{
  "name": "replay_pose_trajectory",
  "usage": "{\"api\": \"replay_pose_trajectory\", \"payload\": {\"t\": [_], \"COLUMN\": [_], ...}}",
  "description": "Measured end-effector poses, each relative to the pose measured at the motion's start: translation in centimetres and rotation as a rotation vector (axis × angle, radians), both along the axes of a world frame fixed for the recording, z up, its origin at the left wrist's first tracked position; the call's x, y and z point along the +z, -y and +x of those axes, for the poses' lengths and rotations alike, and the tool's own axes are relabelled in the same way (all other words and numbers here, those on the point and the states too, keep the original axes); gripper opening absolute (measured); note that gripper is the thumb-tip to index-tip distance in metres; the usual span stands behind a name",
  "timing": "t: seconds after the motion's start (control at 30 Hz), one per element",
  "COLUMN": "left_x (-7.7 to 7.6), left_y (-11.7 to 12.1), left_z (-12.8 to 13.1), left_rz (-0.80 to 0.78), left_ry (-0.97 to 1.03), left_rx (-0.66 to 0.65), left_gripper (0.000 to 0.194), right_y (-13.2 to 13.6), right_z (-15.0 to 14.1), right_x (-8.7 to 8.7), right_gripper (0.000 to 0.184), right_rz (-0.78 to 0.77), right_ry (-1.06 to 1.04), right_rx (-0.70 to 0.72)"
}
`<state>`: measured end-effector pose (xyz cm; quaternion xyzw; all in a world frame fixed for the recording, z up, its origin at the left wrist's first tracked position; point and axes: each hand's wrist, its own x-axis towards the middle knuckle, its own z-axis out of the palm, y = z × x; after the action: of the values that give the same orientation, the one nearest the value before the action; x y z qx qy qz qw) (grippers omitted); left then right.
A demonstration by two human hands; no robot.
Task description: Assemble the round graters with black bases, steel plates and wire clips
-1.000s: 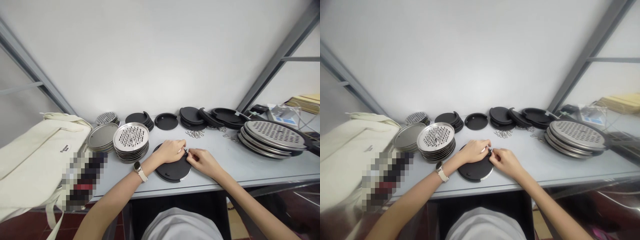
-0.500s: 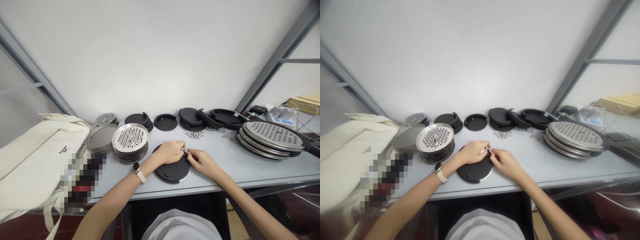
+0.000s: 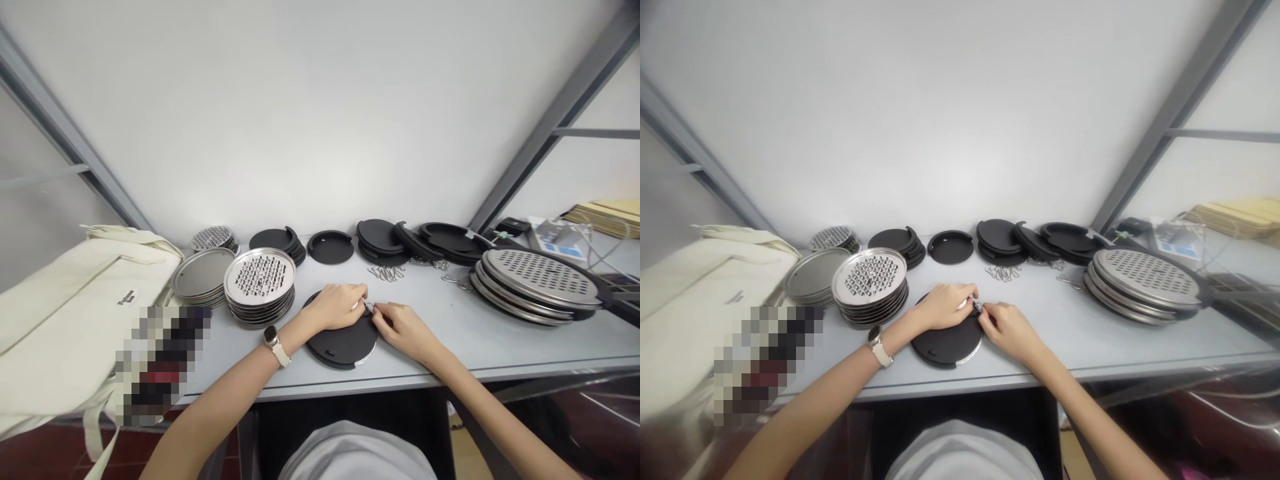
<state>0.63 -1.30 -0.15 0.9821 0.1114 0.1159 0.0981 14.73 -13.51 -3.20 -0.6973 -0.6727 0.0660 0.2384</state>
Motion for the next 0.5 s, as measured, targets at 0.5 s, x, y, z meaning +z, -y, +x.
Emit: {"api": "replay_pose_trajectory", "payload": {"t": [0.5], "left_x": [0.25], "left_y": [0.11], "left_z": [-0.05], "left_rz": [0.005], "left_ry": [-0.014], "left_rx": [0.004], "left_gripper": [0.017], "right_y": [-0.18], "right_z": [0.09], "right_x": [0.14], "right_gripper": [0.034], "right_rz": [-0.034], "right_ry": [0.108], "right_rx": [0.01]}}
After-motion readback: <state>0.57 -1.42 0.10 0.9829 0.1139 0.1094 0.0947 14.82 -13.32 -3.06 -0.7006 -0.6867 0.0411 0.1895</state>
